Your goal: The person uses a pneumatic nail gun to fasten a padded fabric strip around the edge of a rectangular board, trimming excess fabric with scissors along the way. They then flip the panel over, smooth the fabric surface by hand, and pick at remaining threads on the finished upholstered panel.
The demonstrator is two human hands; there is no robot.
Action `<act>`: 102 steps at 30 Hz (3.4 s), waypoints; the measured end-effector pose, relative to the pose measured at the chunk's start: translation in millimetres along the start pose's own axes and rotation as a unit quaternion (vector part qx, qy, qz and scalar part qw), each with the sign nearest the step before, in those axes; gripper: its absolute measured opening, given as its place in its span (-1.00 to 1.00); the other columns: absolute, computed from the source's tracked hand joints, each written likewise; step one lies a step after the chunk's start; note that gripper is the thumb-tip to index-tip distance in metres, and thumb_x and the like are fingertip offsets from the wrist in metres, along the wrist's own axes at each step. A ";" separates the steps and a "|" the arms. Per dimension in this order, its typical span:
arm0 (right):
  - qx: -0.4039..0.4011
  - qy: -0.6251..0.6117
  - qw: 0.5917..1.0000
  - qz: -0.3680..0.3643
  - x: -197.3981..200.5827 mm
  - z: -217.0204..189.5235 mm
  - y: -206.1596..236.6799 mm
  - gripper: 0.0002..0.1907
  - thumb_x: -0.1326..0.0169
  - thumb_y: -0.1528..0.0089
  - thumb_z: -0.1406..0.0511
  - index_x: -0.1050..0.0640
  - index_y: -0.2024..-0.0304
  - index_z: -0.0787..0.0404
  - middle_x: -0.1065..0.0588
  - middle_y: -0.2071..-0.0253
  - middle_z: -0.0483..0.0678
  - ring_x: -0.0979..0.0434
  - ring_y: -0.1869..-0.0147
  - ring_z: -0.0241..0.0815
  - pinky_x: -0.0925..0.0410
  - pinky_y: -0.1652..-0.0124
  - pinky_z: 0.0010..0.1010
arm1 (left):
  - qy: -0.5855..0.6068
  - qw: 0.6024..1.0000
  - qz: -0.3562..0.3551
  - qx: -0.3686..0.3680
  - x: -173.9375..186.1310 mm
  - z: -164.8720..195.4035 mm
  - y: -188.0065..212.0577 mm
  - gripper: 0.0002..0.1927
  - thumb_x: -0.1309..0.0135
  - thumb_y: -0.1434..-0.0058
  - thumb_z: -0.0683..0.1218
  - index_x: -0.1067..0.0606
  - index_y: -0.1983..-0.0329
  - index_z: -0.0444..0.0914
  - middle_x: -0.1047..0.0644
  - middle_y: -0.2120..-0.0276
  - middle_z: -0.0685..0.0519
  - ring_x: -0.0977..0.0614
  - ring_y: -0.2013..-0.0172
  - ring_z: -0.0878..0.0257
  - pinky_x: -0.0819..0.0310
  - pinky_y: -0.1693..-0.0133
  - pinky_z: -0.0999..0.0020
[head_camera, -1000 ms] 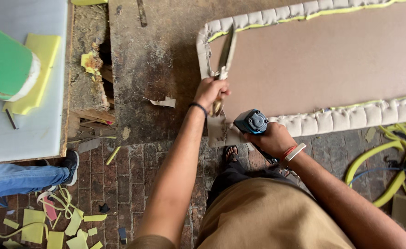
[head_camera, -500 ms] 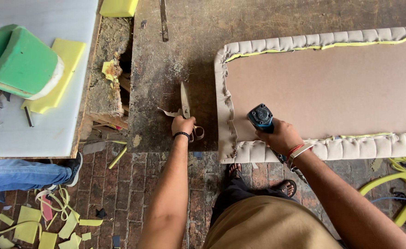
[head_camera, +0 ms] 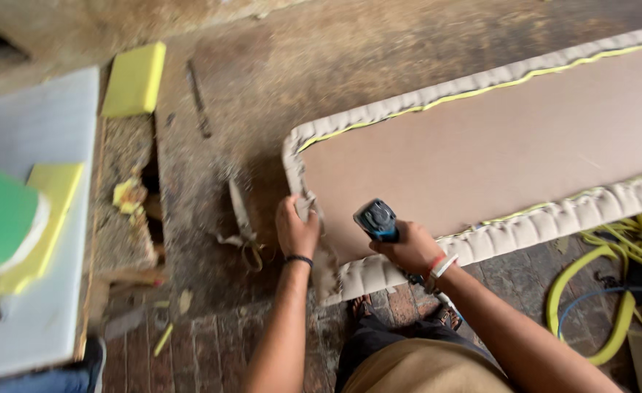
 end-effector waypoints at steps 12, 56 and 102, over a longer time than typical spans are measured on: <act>-0.180 -0.252 0.920 0.239 131.9 206.2 125.7 -0.73 -0.34 -0.09 0.19 -0.63 0.45 0.28 -0.49 0.62 -0.08 -0.44 0.56 -0.26 -0.30 0.50 -0.34 | 0.045 0.957 -0.207 -0.197 -122.9 164.4 85.2 -0.57 -0.18 -0.06 -0.21 -0.48 -0.05 -0.25 -0.50 -0.13 -0.13 -0.47 -0.21 -0.07 -0.33 -0.22 0.06; -0.194 -0.409 0.698 0.555 501.6 593.7 216.2 -0.82 -0.28 -0.05 0.42 -0.59 0.29 0.29 -0.44 0.64 -0.08 -0.37 0.60 -0.29 -0.26 0.56 -0.37 | 0.139 0.813 -0.488 -0.286 -628.7 612.2 185.7 -0.60 -0.16 -0.10 -0.18 -0.51 -0.05 -0.22 -0.52 -0.16 -0.06 -0.49 -0.21 0.00 -0.36 -0.21 0.17; -0.365 -0.282 0.885 0.064 821.7 900.5 -83.6 -0.68 -0.22 -0.22 0.25 -0.54 0.46 0.42 -0.51 0.55 0.10 -0.51 0.57 -0.07 -0.41 0.52 -0.22 | -0.288 0.775 -0.547 -0.133 -864.9 739.9 192.1 0.21 -0.16 -0.19 0.31 0.38 -0.58 -0.13 0.47 -0.54 -0.25 0.47 -0.50 -0.22 0.62 -0.36 -0.36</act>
Point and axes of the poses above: each hand's wrist, its own y-axis away from the middle knuckle, its own x-axis out of the back of the hand, z = x × y, the point moved 7 cm from there along -y, towards the middle knuckle
